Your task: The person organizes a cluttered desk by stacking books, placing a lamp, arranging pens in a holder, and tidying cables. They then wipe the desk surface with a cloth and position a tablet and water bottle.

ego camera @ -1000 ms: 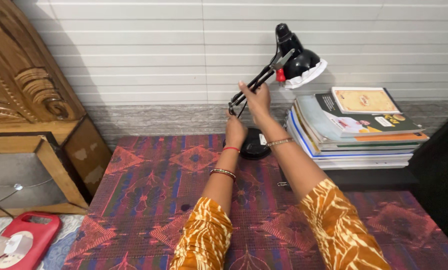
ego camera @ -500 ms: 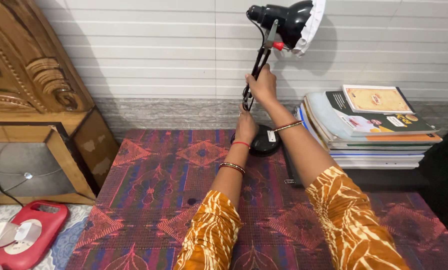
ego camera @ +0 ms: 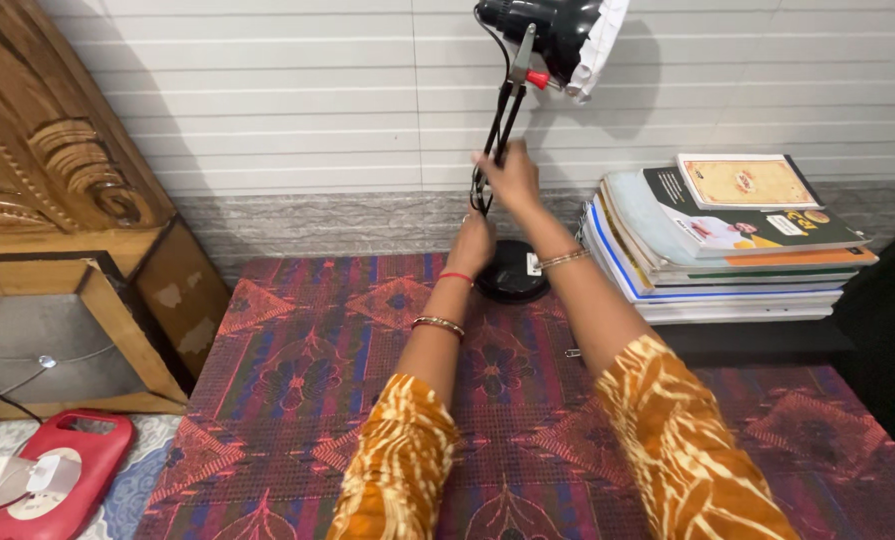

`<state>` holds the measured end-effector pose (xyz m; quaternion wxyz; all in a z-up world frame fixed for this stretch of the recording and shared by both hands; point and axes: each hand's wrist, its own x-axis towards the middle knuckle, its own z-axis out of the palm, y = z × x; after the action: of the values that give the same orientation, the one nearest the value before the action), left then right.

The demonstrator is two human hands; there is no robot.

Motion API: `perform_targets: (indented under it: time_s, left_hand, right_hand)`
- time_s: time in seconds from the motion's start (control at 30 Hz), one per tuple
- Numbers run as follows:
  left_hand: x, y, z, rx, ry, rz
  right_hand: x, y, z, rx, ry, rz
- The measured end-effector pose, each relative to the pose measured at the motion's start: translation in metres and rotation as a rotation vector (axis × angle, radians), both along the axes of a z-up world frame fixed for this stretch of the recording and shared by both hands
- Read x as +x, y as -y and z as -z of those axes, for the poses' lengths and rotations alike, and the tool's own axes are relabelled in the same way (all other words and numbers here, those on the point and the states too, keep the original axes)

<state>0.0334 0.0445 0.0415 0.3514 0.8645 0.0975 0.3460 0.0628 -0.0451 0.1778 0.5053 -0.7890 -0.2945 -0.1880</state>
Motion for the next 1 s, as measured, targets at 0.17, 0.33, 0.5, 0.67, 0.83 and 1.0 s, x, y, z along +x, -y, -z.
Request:
perform_targets:
  time_s: [0.17,0.33,0.5,0.67,0.83,1.0]
  left_hand:
    - [-0.045,-0.005,0.048,0.106,-0.271,0.092]
    - [-0.035,-0.015,0.084,0.188,-0.156,0.143]
    - [-0.065,-0.002,0.053,0.195,-0.273,0.18]
    - [-0.088,0.011,0.03,0.157,-0.272,0.187]
    - [-0.089,0.01,0.032,0.176,-0.261,0.21]
    - [-0.117,0.026,0.019,0.197,-0.139,0.058]
  right_hand:
    - [-0.022,0.043,0.114,-0.159,0.06,0.045]
    - [-0.064,0.074,0.146,-0.634,-0.069,0.142]
    - [-0.018,0.111,0.151,-0.64,-0.068,-0.203]
    - [0.001,0.11,0.186,-0.485,-0.02,-0.191]
    - [-0.007,0.106,0.184,-0.535,-0.055,-0.202]
    - [-0.017,0.099,0.196,-0.54,-0.018,-0.118]
